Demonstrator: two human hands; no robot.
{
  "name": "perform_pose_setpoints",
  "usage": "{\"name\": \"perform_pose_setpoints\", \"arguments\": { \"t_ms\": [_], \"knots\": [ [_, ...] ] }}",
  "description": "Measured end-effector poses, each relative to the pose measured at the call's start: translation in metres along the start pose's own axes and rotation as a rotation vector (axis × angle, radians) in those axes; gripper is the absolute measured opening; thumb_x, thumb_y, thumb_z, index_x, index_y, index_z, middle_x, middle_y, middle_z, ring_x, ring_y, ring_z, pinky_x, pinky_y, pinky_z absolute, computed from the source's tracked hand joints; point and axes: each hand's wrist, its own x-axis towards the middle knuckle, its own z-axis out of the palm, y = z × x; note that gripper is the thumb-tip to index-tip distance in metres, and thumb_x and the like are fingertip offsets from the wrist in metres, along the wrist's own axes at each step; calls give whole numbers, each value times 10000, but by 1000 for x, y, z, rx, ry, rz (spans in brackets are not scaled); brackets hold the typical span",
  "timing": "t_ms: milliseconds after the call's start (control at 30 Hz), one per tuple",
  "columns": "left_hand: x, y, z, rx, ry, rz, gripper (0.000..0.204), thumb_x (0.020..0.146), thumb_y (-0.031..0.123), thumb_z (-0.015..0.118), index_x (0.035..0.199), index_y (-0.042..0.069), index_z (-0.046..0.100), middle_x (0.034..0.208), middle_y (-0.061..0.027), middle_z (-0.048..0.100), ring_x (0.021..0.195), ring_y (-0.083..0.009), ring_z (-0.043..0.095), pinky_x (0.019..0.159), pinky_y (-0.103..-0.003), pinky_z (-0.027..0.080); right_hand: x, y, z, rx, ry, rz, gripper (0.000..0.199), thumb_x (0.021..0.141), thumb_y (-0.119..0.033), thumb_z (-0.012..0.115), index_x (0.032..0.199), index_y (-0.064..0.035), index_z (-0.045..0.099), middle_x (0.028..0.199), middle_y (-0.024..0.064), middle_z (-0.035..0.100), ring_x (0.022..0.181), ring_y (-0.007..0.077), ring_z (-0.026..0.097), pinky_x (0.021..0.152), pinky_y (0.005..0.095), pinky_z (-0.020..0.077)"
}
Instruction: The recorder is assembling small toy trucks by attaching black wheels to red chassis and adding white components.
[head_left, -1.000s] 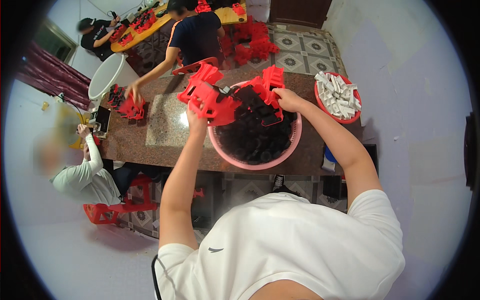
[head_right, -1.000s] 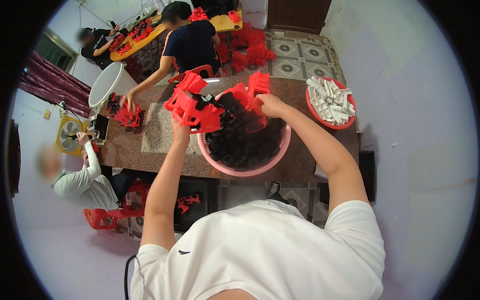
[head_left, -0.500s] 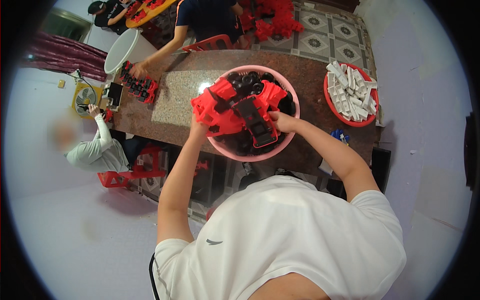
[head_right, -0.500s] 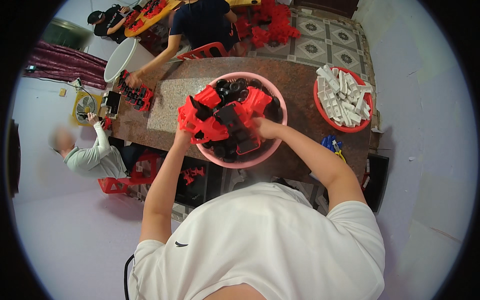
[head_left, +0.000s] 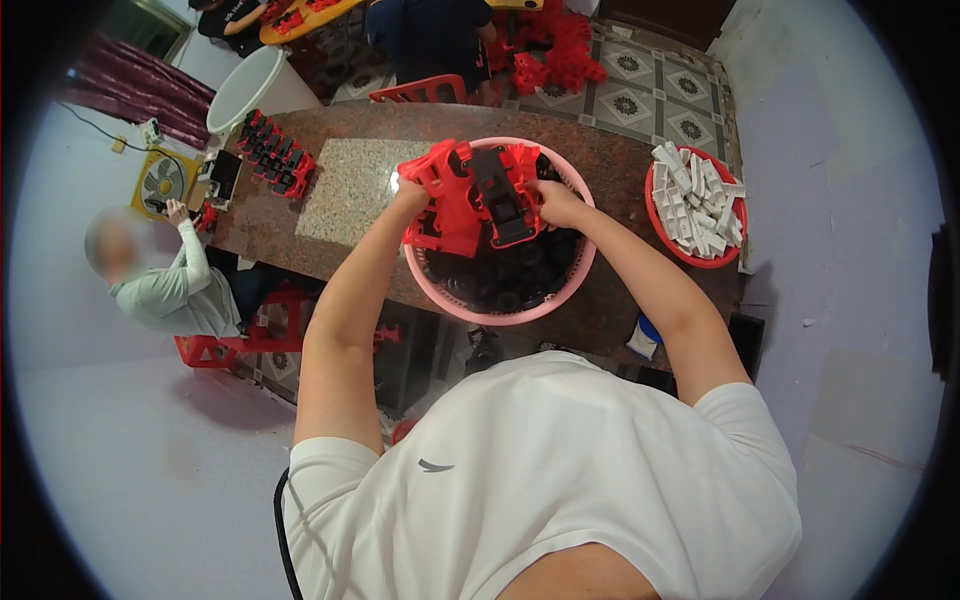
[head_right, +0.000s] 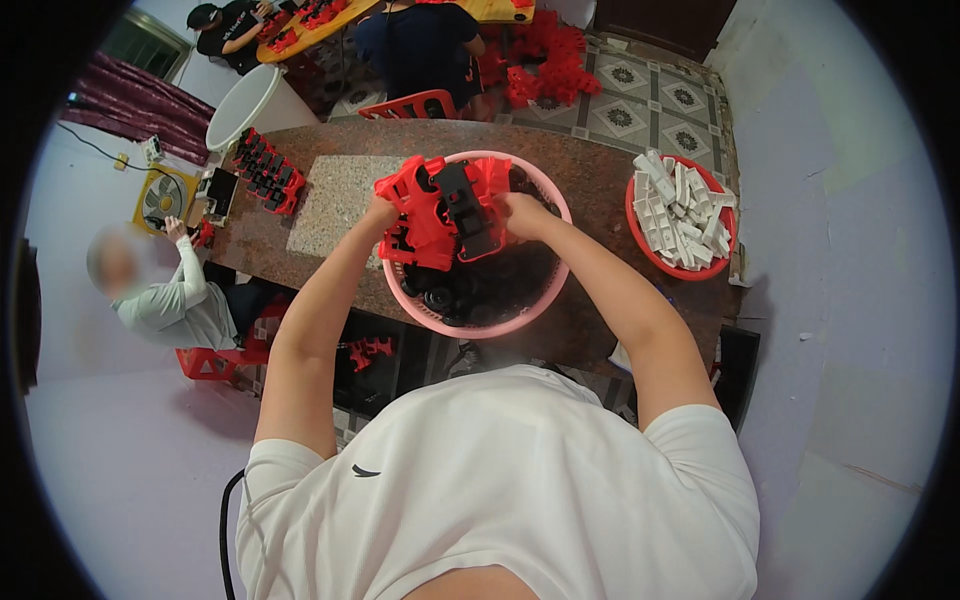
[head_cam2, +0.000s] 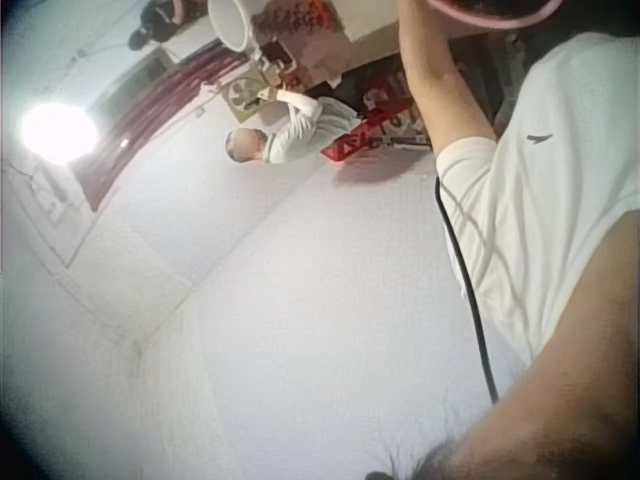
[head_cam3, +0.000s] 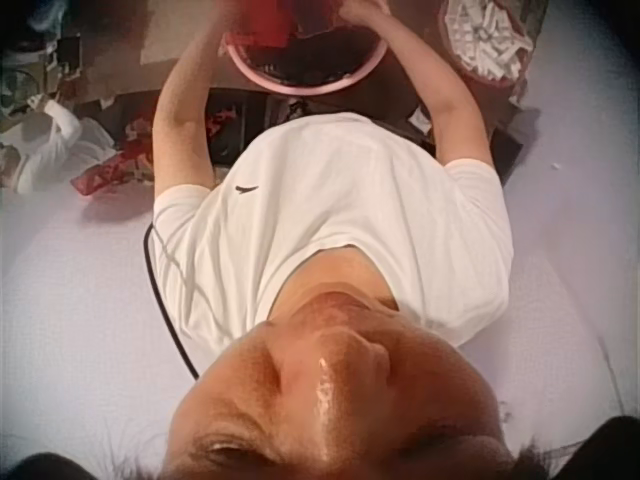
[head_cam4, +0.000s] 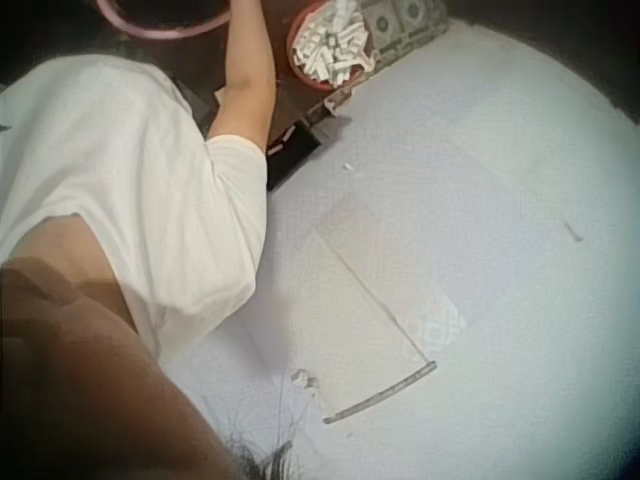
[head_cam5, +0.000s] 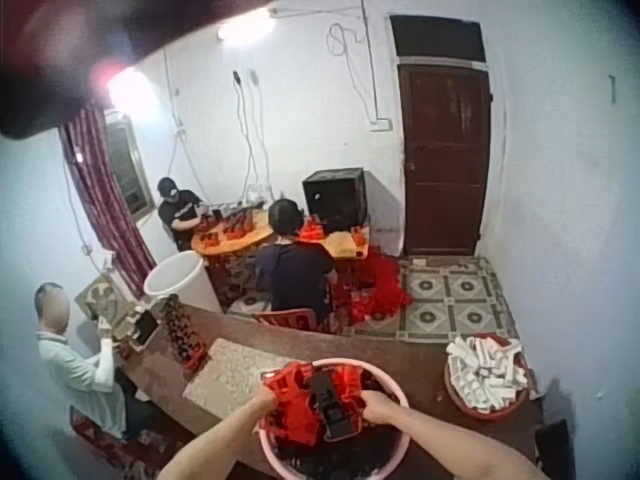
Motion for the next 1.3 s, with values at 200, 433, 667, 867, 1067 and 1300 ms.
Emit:
{"name": "perform_pose_setpoints", "arguments": {
  "t_ms": [200,433,667,867,1067,1300],
  "knots": [
    [-14,29,15,477,263,-128,785,776,426,709,1326,36,306,1077,-284,602,948,-388,644,710,-492,542,-26,4,-20,355,134,239,368,864,-75,587,1227,-29,546,920,78,666,565,130,613,411,239,463],
    [-49,89,15,772,104,-140,762,780,464,664,1276,-32,365,1240,-282,531,1157,-404,532,957,-439,451,-37,10,-13,553,321,155,371,866,-69,616,1224,-13,533,963,71,664,595,103,605,383,235,446],
    [-47,67,-7,-104,-173,46,876,619,238,848,1320,14,373,1200,-166,568,1112,-258,568,955,-344,445,-68,9,-21,492,425,-133,395,851,14,602,1239,-1,530,1019,57,660,857,135,645,730,274,543],
    [-100,69,-2,116,252,507,417,815,196,705,1157,13,553,1096,-125,609,1012,-198,589,888,-325,466,-121,-21,-29,566,-108,152,308,856,-31,608,1162,-5,585,1005,47,663,912,103,621,771,250,513],
    [-193,62,40,-408,-722,73,684,899,419,592,1434,88,321,1380,-95,465,1170,-185,517,951,-311,430,-129,4,-5,151,-376,132,271,831,-63,564,1088,0,622,842,61,675,762,102,620,668,267,497],
    [-247,55,30,-579,-765,54,1119,522,169,881,1452,91,264,1412,-48,400,1278,-198,422,1083,-341,328,-103,33,43,613,-731,187,268,883,-154,602,1097,3,641,945,1,658,834,80,590,721,250,488]
  ]
}}
